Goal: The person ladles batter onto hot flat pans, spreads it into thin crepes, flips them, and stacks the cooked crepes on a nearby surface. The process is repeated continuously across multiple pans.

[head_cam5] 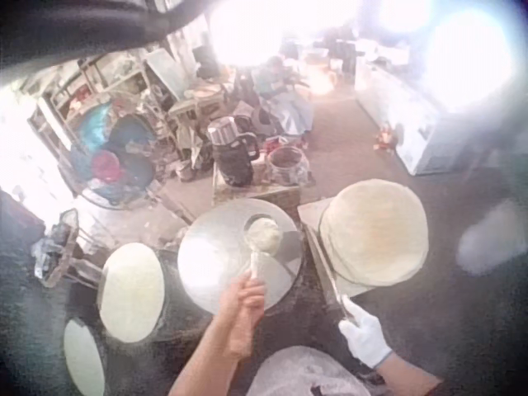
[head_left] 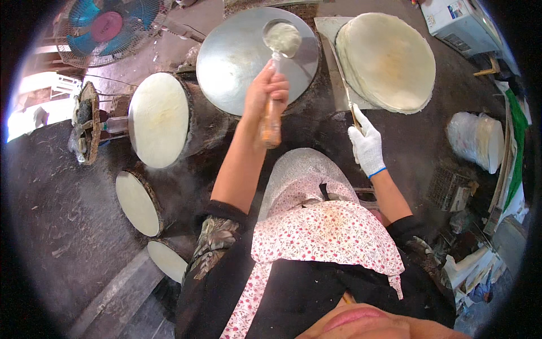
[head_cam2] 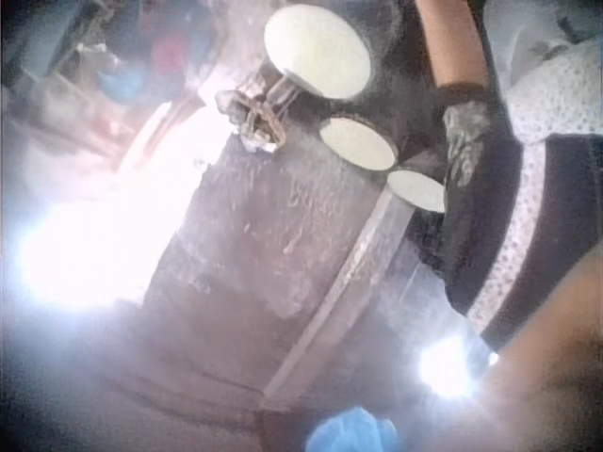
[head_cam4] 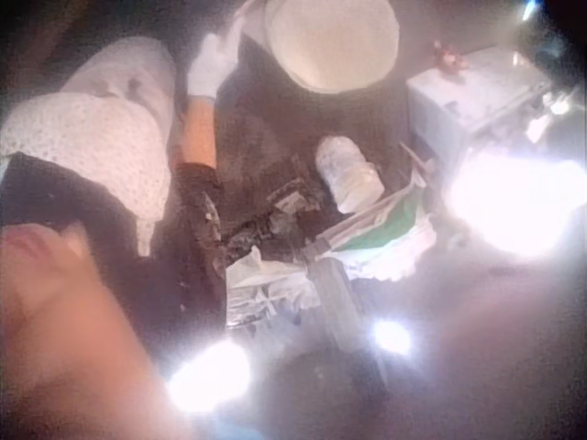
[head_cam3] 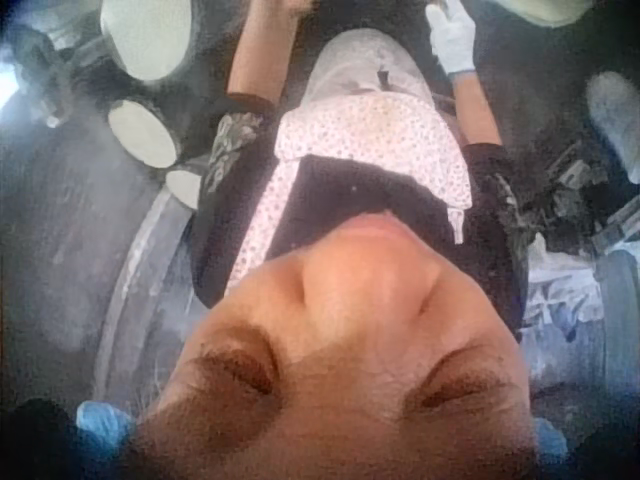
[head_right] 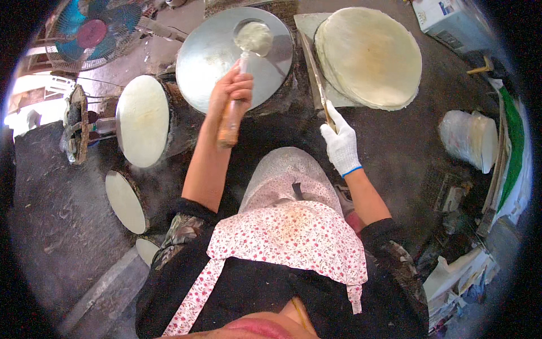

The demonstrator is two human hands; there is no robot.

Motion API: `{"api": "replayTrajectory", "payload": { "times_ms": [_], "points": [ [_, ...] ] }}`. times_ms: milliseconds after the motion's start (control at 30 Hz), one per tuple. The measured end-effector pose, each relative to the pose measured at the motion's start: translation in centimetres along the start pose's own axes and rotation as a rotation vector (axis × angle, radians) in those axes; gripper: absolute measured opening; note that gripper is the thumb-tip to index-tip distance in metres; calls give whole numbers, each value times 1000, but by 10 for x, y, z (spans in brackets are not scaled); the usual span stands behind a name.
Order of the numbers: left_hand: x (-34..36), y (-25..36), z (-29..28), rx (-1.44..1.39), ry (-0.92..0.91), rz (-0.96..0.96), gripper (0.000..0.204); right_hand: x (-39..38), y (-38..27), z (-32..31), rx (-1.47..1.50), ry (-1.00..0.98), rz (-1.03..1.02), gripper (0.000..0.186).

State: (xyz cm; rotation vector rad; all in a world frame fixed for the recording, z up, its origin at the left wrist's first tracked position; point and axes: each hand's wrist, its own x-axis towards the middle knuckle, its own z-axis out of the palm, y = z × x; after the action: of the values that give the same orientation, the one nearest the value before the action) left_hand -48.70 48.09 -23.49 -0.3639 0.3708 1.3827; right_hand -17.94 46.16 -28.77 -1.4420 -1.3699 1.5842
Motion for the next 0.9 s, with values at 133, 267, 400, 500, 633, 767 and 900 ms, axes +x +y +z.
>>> {"api": "replayTrajectory", "payload": {
  "times_ms": [133, 267, 400, 500, 633, 767, 900],
  "points": [
    [40, -47, -35, 1007, 323, 500, 44, -5, 17, 19, -3, 98, 87, 58],
    [67, -37, -66, 1969, 323, 941, 50, -11, 41, 24, 13, 135, 68, 54],
    [96, -6, -69, 2406, 306, 1017, 57, -20, 61, 31, -214, 206, -54, 52],
    [115, 23, -61, 2447, 453, 875, 57, -10, 53, 56, -281, 265, -104, 52],
    [104, 71, -58, 2281, 643, 1129, 55, 39, 8, 93, -453, 238, 0, 52],
    [27, 80, -66, 1638, 611, 1179, 54, 58, -26, 80, -547, 219, -115, 50],
    [-61, 8, -74, 1506, 503, 1008, 51, 53, -24, 53, -604, 282, 30, 49]
  ]
}}
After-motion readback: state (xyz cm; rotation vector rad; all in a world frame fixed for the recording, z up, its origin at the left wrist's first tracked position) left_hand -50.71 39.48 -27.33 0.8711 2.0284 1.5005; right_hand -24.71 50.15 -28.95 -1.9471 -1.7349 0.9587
